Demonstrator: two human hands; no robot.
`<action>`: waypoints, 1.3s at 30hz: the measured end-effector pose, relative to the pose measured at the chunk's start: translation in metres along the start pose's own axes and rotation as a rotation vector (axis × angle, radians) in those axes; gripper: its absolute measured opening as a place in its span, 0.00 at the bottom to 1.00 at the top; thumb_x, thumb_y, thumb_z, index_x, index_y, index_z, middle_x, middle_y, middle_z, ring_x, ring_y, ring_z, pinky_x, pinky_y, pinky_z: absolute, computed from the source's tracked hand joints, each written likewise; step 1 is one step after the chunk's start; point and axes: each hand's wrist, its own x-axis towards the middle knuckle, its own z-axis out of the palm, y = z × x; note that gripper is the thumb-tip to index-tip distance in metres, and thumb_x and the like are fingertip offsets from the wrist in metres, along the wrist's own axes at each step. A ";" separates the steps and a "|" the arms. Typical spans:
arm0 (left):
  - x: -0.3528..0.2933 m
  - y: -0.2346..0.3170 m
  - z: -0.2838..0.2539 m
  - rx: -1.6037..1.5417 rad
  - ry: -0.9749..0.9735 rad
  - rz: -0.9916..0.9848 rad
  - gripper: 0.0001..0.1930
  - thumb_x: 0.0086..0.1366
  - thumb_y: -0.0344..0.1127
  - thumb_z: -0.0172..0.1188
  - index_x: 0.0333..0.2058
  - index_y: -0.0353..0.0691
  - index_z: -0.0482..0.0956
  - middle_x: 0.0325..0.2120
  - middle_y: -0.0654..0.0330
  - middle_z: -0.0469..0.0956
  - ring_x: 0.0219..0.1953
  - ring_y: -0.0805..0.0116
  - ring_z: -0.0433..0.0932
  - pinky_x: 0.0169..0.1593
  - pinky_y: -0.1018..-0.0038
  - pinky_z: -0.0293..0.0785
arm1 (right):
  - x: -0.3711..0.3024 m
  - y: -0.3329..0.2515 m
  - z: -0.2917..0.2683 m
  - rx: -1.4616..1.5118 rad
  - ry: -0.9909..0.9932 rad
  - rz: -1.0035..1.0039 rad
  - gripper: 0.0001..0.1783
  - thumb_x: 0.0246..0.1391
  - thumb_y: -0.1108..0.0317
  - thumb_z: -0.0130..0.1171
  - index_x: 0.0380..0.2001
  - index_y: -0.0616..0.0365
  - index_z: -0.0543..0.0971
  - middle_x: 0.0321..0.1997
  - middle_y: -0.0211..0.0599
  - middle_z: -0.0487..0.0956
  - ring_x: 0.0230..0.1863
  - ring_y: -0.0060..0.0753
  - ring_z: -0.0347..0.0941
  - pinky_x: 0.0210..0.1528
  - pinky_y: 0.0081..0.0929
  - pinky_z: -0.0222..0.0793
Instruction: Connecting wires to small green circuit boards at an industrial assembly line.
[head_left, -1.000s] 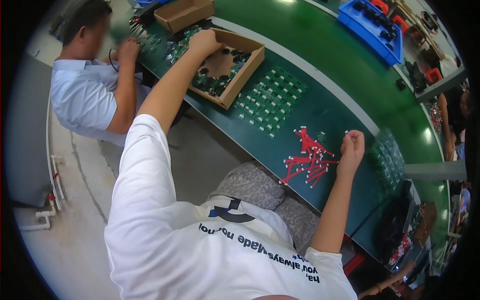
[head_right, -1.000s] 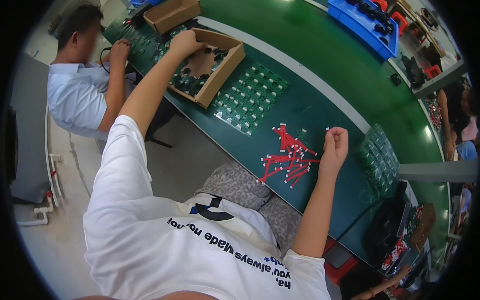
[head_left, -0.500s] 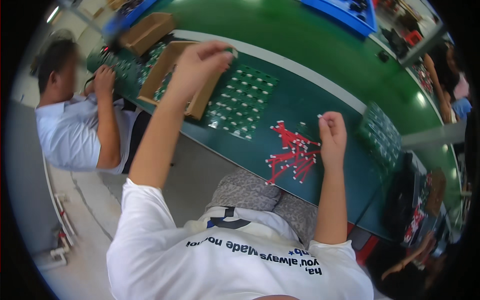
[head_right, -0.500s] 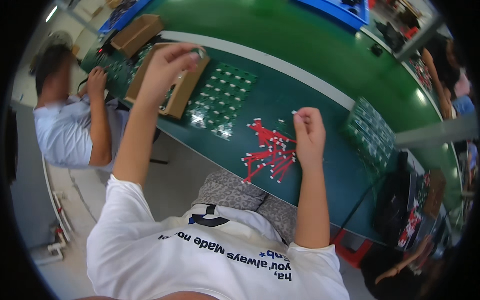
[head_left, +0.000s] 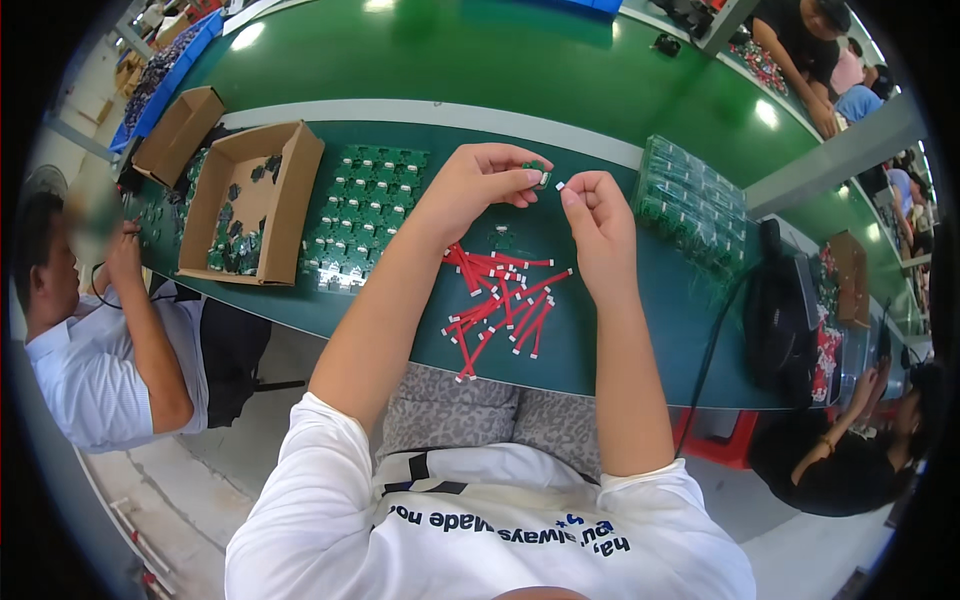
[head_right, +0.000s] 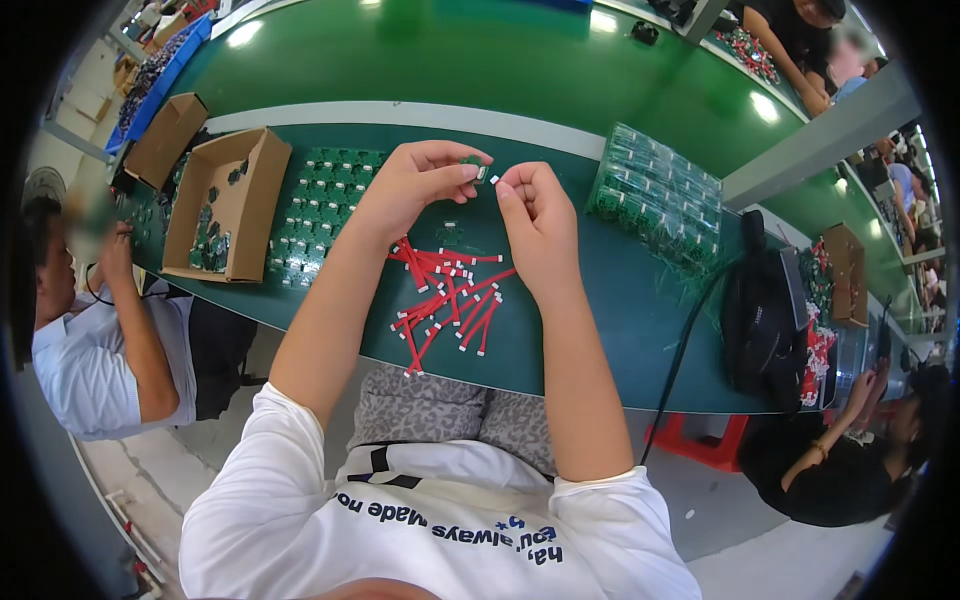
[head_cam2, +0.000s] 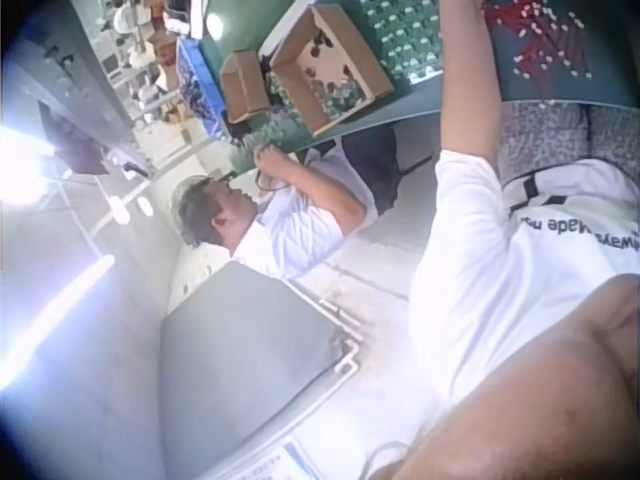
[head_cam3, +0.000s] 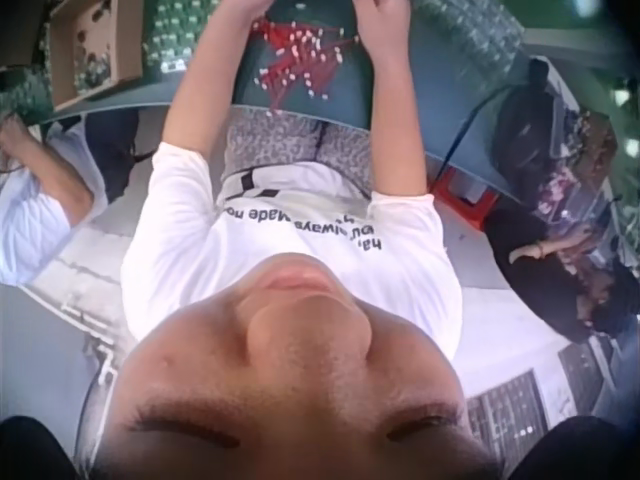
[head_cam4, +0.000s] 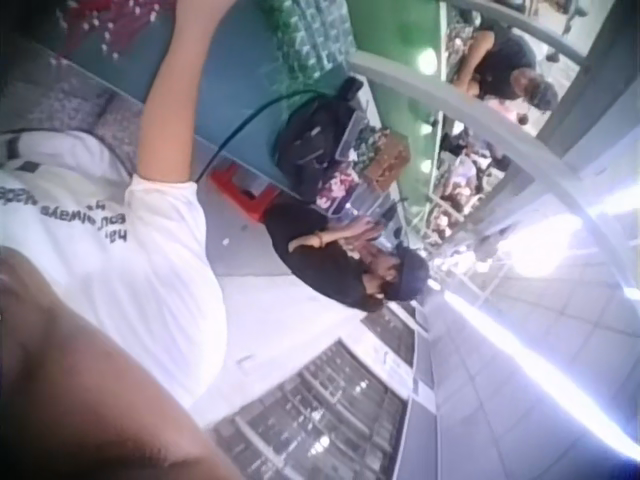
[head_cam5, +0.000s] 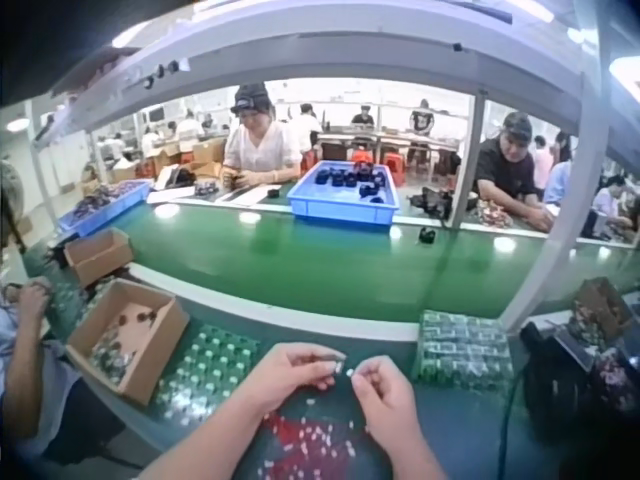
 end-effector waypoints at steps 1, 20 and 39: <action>-0.001 0.001 0.000 -0.002 0.001 -0.008 0.12 0.58 0.30 0.60 0.41 0.33 0.79 0.28 0.61 0.78 0.29 0.77 0.76 0.36 0.82 0.74 | 0.000 0.000 0.001 -0.001 0.002 -0.008 0.01 0.57 0.75 0.51 0.33 0.60 0.70 0.24 0.22 0.68 0.24 0.10 0.59 0.25 0.11 0.55; 0.000 0.001 0.001 -0.007 -0.069 -0.088 0.10 0.60 0.31 0.58 0.39 0.32 0.77 0.27 0.57 0.79 0.25 0.76 0.78 0.32 0.82 0.76 | 0.004 0.010 -0.003 -0.084 -0.004 0.032 0.09 0.60 0.69 0.47 0.30 0.64 0.72 0.27 0.29 0.72 0.31 0.18 0.64 0.36 0.19 0.61; -0.002 0.002 -0.001 0.067 -0.033 -0.072 0.11 0.59 0.32 0.60 0.39 0.32 0.78 0.27 0.60 0.80 0.25 0.77 0.77 0.31 0.84 0.74 | 0.004 0.005 -0.006 0.081 -0.096 0.192 0.11 0.59 0.64 0.44 0.26 0.57 0.71 0.26 0.24 0.69 0.31 0.17 0.57 0.38 0.15 0.53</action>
